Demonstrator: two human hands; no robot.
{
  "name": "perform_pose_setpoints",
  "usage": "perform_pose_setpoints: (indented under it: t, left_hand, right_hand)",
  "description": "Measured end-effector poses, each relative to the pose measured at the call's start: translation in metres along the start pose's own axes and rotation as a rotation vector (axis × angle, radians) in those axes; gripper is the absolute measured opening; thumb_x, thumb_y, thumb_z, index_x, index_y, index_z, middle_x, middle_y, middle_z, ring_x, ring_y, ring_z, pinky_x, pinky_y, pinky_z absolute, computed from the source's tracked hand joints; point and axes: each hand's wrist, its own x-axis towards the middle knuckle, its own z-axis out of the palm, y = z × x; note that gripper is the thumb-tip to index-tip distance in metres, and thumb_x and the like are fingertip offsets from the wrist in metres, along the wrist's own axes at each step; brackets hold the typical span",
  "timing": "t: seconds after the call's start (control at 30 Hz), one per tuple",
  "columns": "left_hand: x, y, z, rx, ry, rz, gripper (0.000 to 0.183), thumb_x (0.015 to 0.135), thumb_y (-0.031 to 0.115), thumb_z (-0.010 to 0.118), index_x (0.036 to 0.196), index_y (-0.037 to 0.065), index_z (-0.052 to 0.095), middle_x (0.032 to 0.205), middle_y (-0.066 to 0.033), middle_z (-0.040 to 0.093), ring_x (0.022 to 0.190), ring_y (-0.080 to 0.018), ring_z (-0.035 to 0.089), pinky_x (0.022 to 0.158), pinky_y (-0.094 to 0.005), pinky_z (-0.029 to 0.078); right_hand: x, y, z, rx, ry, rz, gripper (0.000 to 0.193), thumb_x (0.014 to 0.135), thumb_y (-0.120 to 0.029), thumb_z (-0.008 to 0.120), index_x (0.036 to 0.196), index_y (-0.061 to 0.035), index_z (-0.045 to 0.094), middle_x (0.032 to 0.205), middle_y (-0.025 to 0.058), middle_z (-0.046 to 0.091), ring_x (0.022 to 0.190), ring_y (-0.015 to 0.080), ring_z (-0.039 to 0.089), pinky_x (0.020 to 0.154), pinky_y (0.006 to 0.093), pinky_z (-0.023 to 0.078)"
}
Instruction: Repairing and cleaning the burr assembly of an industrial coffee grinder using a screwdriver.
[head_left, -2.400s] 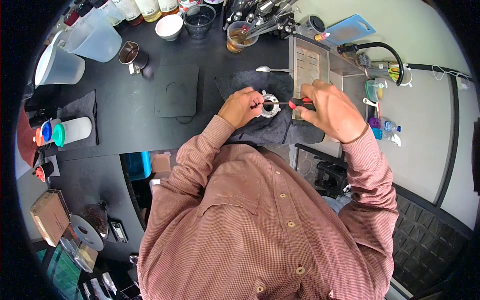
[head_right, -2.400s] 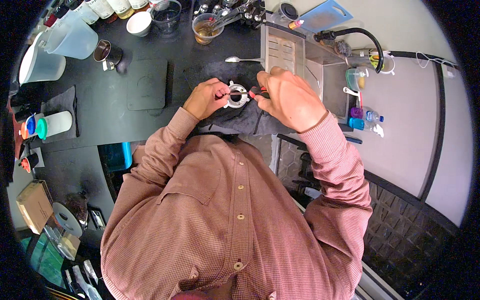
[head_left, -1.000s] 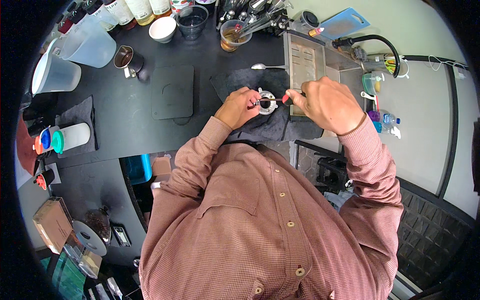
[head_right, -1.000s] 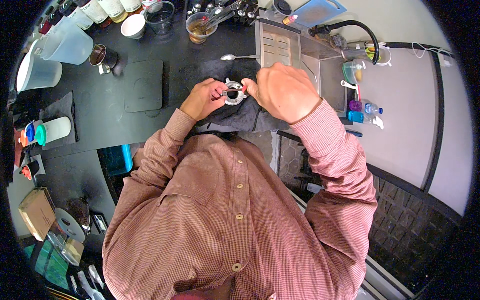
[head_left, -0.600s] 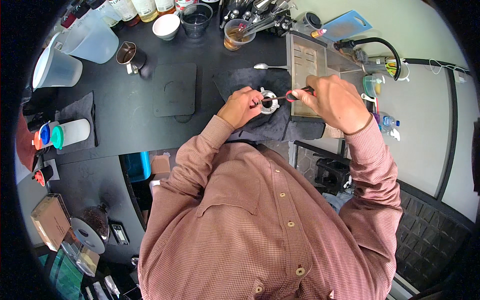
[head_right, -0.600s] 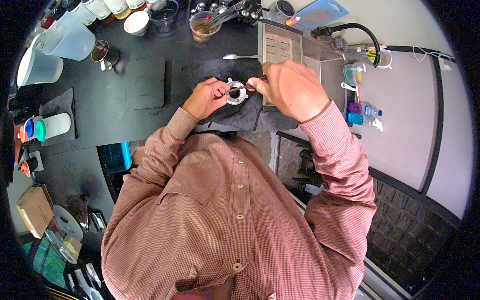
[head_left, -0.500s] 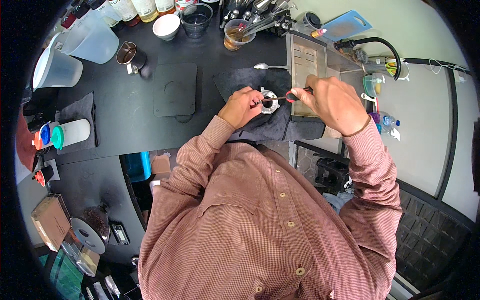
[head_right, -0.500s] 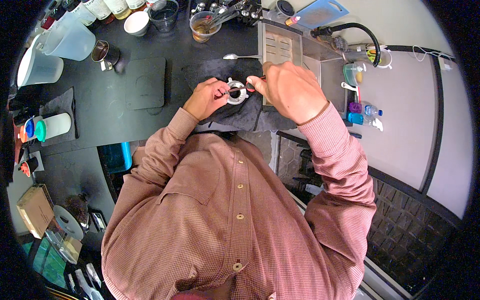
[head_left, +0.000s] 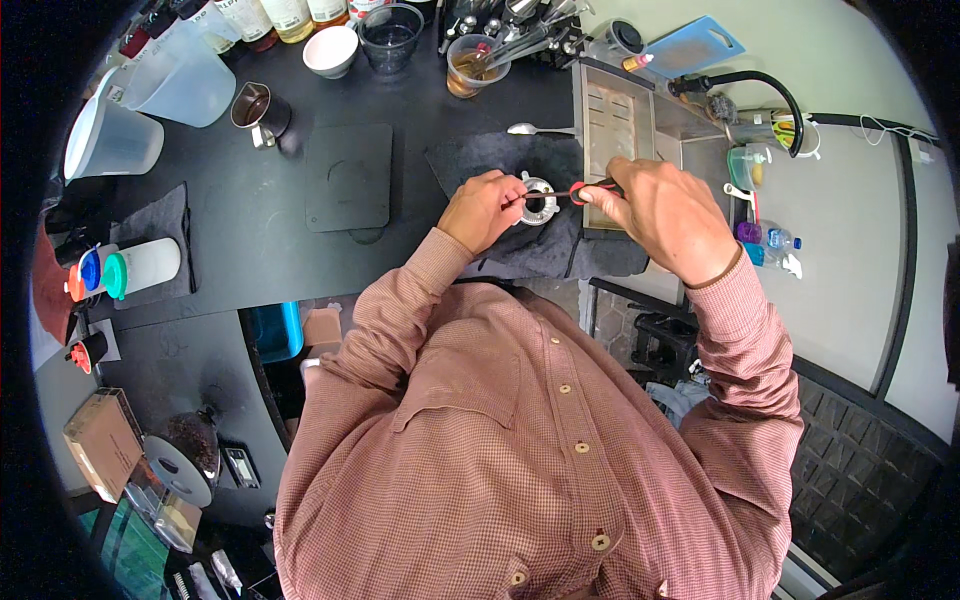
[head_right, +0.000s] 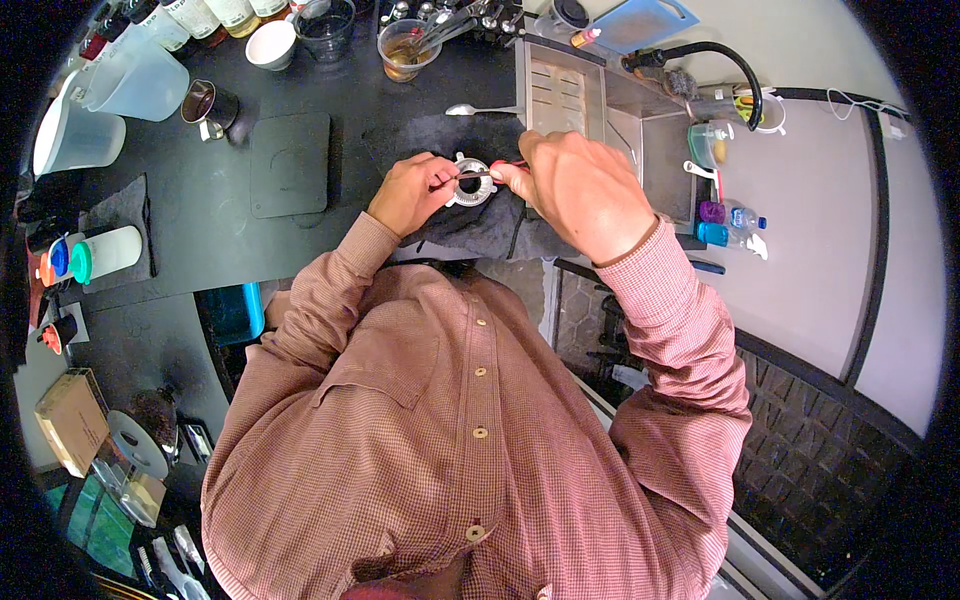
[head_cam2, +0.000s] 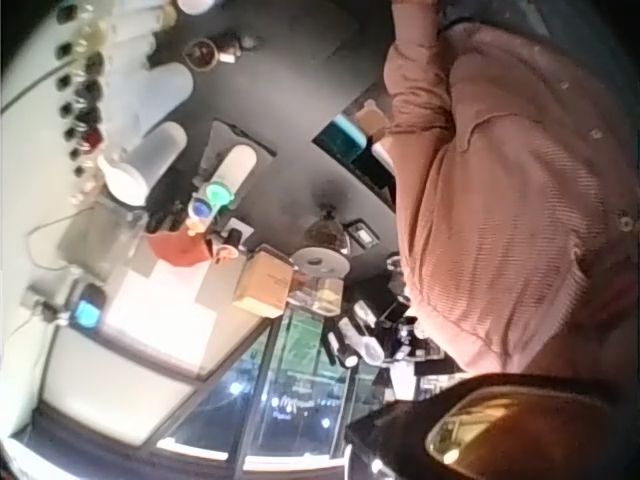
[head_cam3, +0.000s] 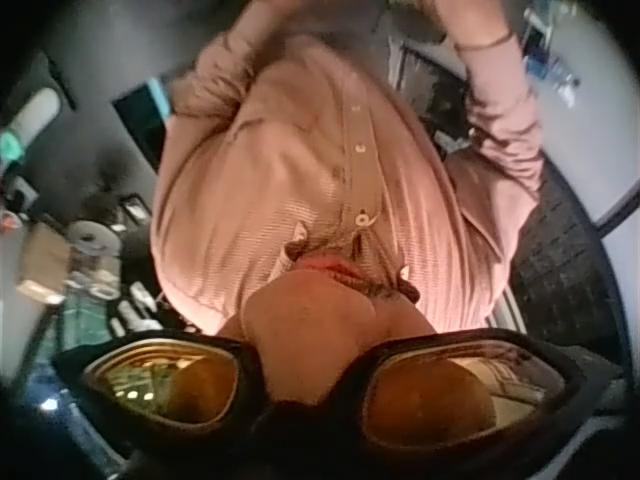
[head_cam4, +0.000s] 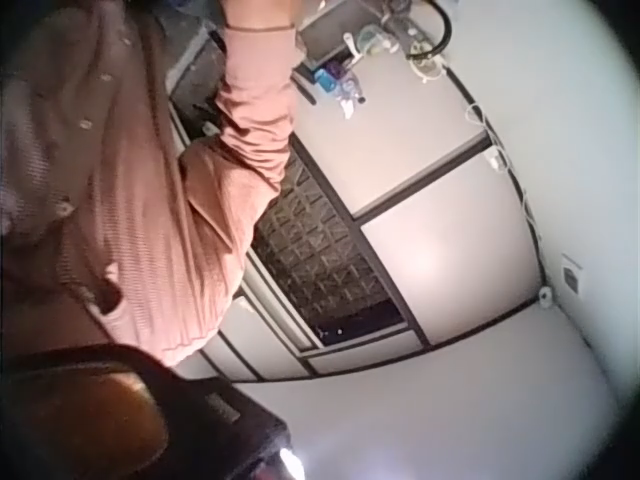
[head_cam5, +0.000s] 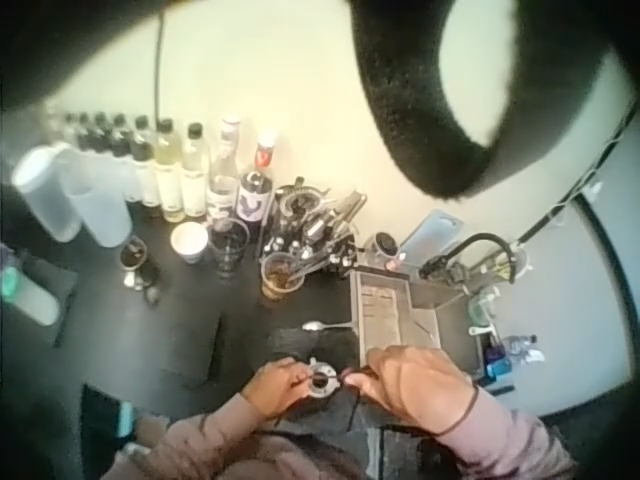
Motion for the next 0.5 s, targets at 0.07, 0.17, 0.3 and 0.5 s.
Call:
perform_pose_setpoints:
  t: [0.07,0.17,0.3,0.5]
  left_hand:
    - [0.000,0.000,0.001,0.007,-0.002,-0.003,0.016,0.089,0.008,0.075,0.102,0.001,0.073,0.088,-0.0127,0.067,0.077,-0.0246,0.071,0.073,-0.0336,0.058]
    - [-0.001,0.003,0.003,0.025,0.024,-0.016,0.015,0.089,0.009,0.075,0.102,0.002,0.075,0.090,-0.0129,0.068,0.078,-0.0253,0.072,0.073,-0.0341,0.058]
    - [0.000,0.007,0.003,0.124,0.039,0.005,0.017,0.089,0.013,0.076,0.103,0.004,0.076,0.092,-0.0130,0.069,0.078,-0.0269,0.072,0.073,-0.0354,0.058]
    - [-0.002,0.004,0.005,0.086,0.046,-0.020,0.018,0.088,0.014,0.076,0.103,0.003,0.076,0.095,-0.0130,0.071,0.078,-0.0263,0.072,0.073,-0.0357,0.058]
  right_hand:
    - [-0.003,-0.002,-0.004,0.040,-0.024,-0.019,0.038,0.098,-0.036,0.068,0.100,0.0010,0.062,0.082,0.0256,0.070,0.081,0.0465,0.070,0.069,0.0516,0.055]
    - [-0.007,-0.002,-0.010,0.066,-0.040,-0.053,0.032,0.094,-0.027,0.070,0.107,-0.0001,0.056,0.079,0.0254,0.069,0.082,0.0475,0.070,0.072,0.0537,0.054]
    - [-0.004,0.001,-0.012,0.073,-0.047,-0.056,0.032,0.091,-0.021,0.070,0.110,-0.0018,0.054,0.079,0.0248,0.069,0.083,0.0480,0.069,0.073,0.0550,0.054]
    - [-0.002,0.008,-0.008,0.079,-0.067,-0.033,0.032,0.094,-0.026,0.070,0.110,-0.0033,0.055,0.082,0.0244,0.070,0.085,0.0471,0.070,0.073,0.0543,0.054]
